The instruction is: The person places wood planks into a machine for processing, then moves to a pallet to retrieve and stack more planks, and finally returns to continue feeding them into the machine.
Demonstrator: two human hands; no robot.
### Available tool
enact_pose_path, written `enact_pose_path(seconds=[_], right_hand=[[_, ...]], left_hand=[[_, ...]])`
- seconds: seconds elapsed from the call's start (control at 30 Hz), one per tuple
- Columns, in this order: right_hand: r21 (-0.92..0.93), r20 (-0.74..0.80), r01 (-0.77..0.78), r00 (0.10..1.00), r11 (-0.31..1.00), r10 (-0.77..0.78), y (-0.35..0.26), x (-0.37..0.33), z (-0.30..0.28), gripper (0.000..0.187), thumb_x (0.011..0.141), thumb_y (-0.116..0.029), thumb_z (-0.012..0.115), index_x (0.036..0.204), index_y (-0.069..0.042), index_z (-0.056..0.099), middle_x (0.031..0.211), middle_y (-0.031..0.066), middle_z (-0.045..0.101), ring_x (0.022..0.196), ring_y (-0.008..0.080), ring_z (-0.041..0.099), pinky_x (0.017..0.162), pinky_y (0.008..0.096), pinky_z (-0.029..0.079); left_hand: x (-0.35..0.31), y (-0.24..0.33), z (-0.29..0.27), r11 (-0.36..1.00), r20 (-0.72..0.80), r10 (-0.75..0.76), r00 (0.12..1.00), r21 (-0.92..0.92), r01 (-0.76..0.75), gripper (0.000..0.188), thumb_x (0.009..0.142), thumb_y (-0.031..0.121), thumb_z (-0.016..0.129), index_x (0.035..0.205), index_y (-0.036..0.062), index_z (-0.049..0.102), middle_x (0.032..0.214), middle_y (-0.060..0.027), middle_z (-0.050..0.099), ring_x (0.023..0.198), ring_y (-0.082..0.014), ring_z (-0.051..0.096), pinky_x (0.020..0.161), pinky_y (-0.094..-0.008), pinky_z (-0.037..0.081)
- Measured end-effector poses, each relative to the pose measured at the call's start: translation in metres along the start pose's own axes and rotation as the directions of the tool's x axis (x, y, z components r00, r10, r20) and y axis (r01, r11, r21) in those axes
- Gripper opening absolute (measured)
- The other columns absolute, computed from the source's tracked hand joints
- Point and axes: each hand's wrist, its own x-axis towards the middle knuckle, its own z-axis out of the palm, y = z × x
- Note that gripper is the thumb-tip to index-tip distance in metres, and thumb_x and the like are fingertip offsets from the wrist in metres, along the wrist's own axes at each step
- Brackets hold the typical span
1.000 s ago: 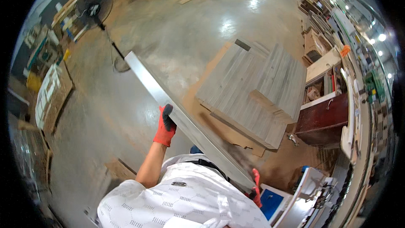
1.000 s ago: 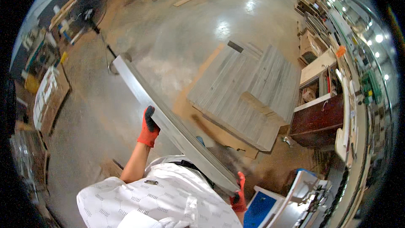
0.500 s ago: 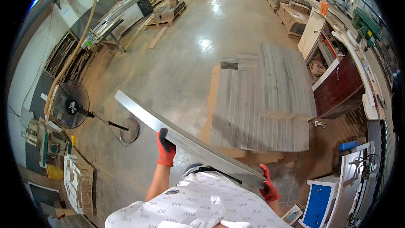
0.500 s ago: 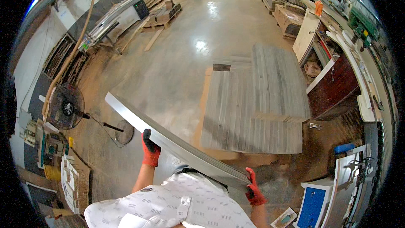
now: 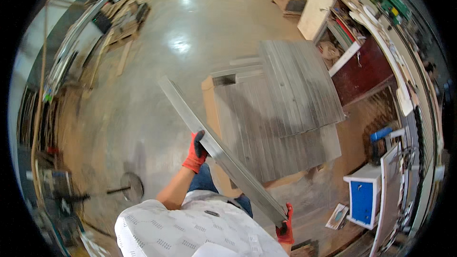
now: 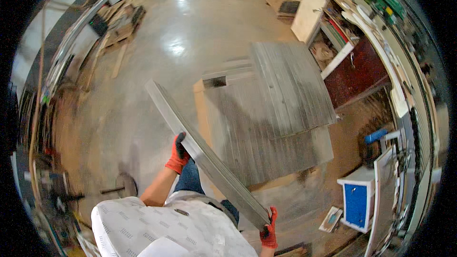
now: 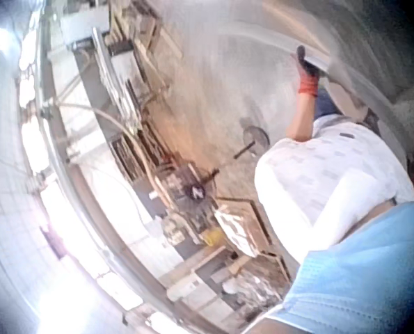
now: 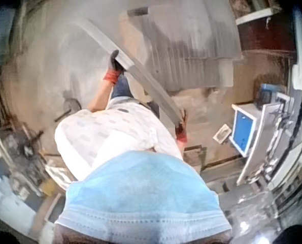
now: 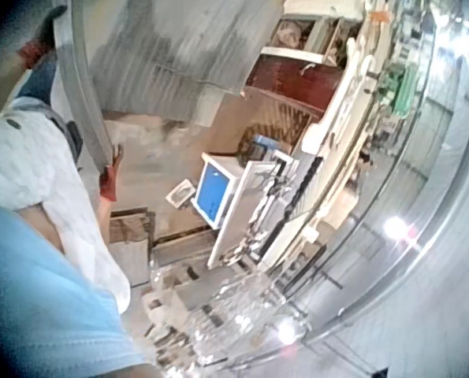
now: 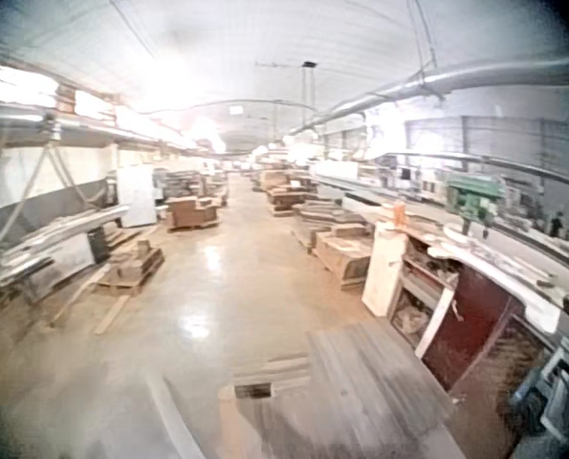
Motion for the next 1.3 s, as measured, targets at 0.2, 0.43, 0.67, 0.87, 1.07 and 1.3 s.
enact_pose_path(seconds=[0.2, 0.43, 0.67, 0.87, 1.07, 1.3], right_hand=[[0.164, -0.454, 0.02, 0.889, 0.986, 0.058, 0.135, 0.088, 0.122, 0.092, 0.094, -0.045, 0.075, 0.169, -0.024, 0.027, 0.165, 0.0076, 0.041, 0.143, 0.033, 0.05, 0.118, 0.0501, 0.044], [0.126, -0.525, 0.201, 0.845, 0.971, -0.107, 0.197, 0.283, 0.184, 0.103, 0.083, -0.048, 0.086, 0.167, -0.023, 0.032, 0.167, 0.0052, 0.033, 0.146, 0.0336, 0.046, 0.117, 0.0578, 0.044], [0.146, -0.571, 0.28, 0.807, 0.949, -0.15, 0.234, 0.431, 0.145, 0.104, 0.081, -0.062, 0.081, 0.165, -0.021, 0.035, 0.162, 0.0088, 0.043, 0.147, 0.0378, 0.044, 0.11, 0.0621, 0.047], [0.232, -0.577, 0.212, 0.816, 0.949, -0.041, 0.229, 0.506, 0.048, 0.08, 0.092, -0.059, 0.068, 0.161, -0.027, 0.044, 0.166, 0.0065, 0.042, 0.148, 0.0409, 0.042, 0.11, 0.0663, 0.045], [0.256, -0.646, 0.282, 0.761, 0.925, -0.053, 0.205, 0.532, -0.025, 0.078, 0.101, -0.063, 0.057, 0.161, -0.016, 0.045, 0.164, 0.0156, 0.045, 0.149, 0.0408, 0.041, 0.121, 0.063, 0.036], [0.539, -0.748, 0.394, 0.631, 0.744, 0.207, 0.19, 0.566, 0.01, 0.097, 0.097, -0.079, 0.05, 0.168, -0.016, 0.033, 0.169, 0.017, 0.037, 0.16, 0.0362, 0.026, 0.129, 0.0603, 0.021]], left_hand=[[0.241, -0.024, 0.038, 0.968, 0.189, -0.147, 0.971, 0.229, 0.102, 0.042, 0.096, 0.035, 0.073, 0.133, 0.0148, 0.065, 0.117, -0.0071, 0.068, 0.115, -0.0278, 0.065, 0.103, -0.044, 0.054], [0.49, -0.058, 0.086, 0.881, 0.327, -0.411, 0.851, 0.384, 0.278, 0.046, 0.1, 0.04, 0.071, 0.14, 0.0251, 0.054, 0.121, -0.0034, 0.063, 0.109, -0.0213, 0.064, 0.095, -0.0413, 0.055], [0.596, -0.111, 0.181, 0.793, 0.267, -0.468, 0.842, 0.546, 0.268, 0.087, 0.089, 0.051, 0.078, 0.157, 0.029, 0.03, 0.131, -0.0083, 0.059, 0.111, -0.0295, 0.064, 0.086, -0.0531, 0.057], [0.662, -0.182, 0.192, 0.867, 0.251, -0.39, 0.886, 0.423, 0.262, 0.106, 0.088, 0.049, 0.082, 0.167, 0.0272, 0.015, 0.141, -0.0122, 0.056, 0.12, -0.0315, 0.062, 0.091, -0.055, 0.056], [0.681, -0.258, 0.2, 0.93, 0.36, -0.335, 0.871, 0.277, 0.243, 0.07, 0.093, 0.049, 0.076, 0.15, 0.0187, 0.049, 0.136, -0.007, 0.063, 0.121, -0.0258, 0.061, 0.104, -0.0441, 0.051], [0.69, -0.295, 0.192, 0.9, 0.328, -0.343, 0.88, 0.382, 0.208, 0.055, 0.101, 0.053, 0.062, 0.14, 0.0136, 0.064, 0.137, -0.003, 0.066, 0.13, -0.0239, 0.057, 0.114, -0.0418, 0.044]])
